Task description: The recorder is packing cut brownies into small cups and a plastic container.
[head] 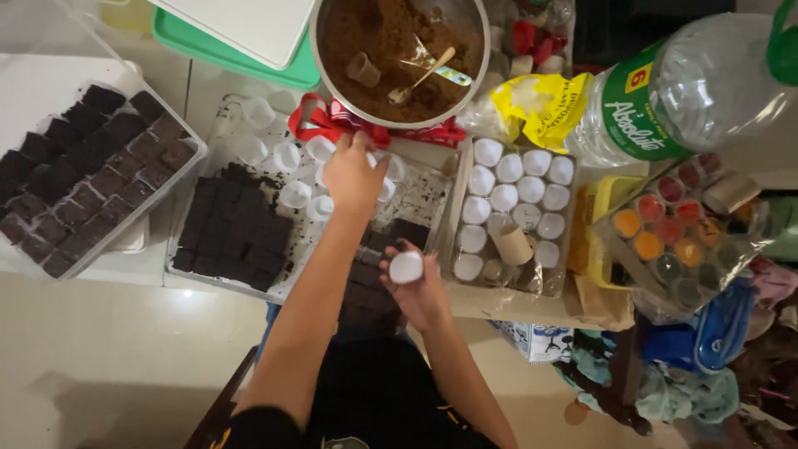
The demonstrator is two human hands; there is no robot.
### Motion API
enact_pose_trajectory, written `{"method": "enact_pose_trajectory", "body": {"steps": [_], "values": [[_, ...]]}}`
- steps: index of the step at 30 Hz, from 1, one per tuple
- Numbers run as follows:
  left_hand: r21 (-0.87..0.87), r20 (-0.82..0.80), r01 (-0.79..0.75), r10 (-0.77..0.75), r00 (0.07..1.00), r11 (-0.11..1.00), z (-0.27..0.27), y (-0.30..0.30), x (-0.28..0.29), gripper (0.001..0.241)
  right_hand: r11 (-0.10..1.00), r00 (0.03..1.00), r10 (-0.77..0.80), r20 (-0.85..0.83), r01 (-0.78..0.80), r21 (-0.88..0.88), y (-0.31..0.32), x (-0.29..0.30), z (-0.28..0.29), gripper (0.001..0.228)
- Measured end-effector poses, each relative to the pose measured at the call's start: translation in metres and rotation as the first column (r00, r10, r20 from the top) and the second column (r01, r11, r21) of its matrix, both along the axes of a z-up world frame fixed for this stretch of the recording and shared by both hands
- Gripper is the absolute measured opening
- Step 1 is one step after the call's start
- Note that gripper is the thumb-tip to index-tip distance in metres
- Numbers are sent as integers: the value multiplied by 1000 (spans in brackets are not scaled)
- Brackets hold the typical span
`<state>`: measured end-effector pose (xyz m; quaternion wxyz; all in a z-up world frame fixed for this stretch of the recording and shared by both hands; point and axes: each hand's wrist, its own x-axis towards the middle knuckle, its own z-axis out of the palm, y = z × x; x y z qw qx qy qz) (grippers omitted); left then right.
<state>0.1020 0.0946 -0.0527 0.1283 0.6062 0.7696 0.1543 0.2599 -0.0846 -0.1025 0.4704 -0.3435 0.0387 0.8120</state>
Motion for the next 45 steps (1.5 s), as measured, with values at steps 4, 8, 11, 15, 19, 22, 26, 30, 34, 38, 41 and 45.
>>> {"method": "enact_pose_trajectory", "body": {"steps": [4, 8, 11, 15, 19, 22, 26, 30, 34, 38, 41, 45], "values": [[153, 378, 180, -226, 898, 972, 53, -52, -9, 35, 1000, 999, 9, -37, -7, 29, 30, -10, 4, 60], [9, 391, 402, -373, 841, 916, 75, -88, -22, 28, 985, 993, 108, -41, -102, 137, 40, -20, -12, 53], [112, 245, 365, -381, 891, 924, 37, -106, -32, 16, 976, 984, 171, -57, -161, 148, 39, -25, -26, 46], [91, 206, 311, -324, 924, 946, 68, -109, -42, 26, 967, 975, 217, -39, -210, 146, 34, -38, -16, 39], [24, 194, 381, -379, 905, 924, 49, -118, -53, 14, 929, 948, 311, -62, -290, 231, 24, -38, -20, 38], [-18, 168, 411, -403, 900, 911, 33, -124, -52, 8, 919, 940, 335, -57, -313, 241, 22, -34, -21, 41], [60, 136, 467, -471, 871, 882, 30, -126, -47, 9, 927, 948, 314, -46, -296, 229, 23, -26, -21, 46], [67, 88, 501, -505, 858, 863, 21, -121, -36, 9, 949, 962, 272, 16, -271, 161, 22, -22, -13, 48], [39, 101, 574, -574, 812, 818, 31, -110, -26, 10, 971, 969, 210, 128, -222, 92, 15, -13, -9, 49], [-6, 304, 563, -535, 789, 827, 40, -98, -11, 14, 983, 979, 141, 145, -156, 98, 10, 4, -7, 44], [-109, 428, 523, -435, 792, 845, 54, -89, 0, 16, 993, 991, 98, 86, -103, 51, 0, 15, -13, 47], [-4, 324, 465, -438, 838, 885, 6, -57, 9, 11, 998, 997, 64, 38, -64, -2, -17, 21, -6, 51]]}}
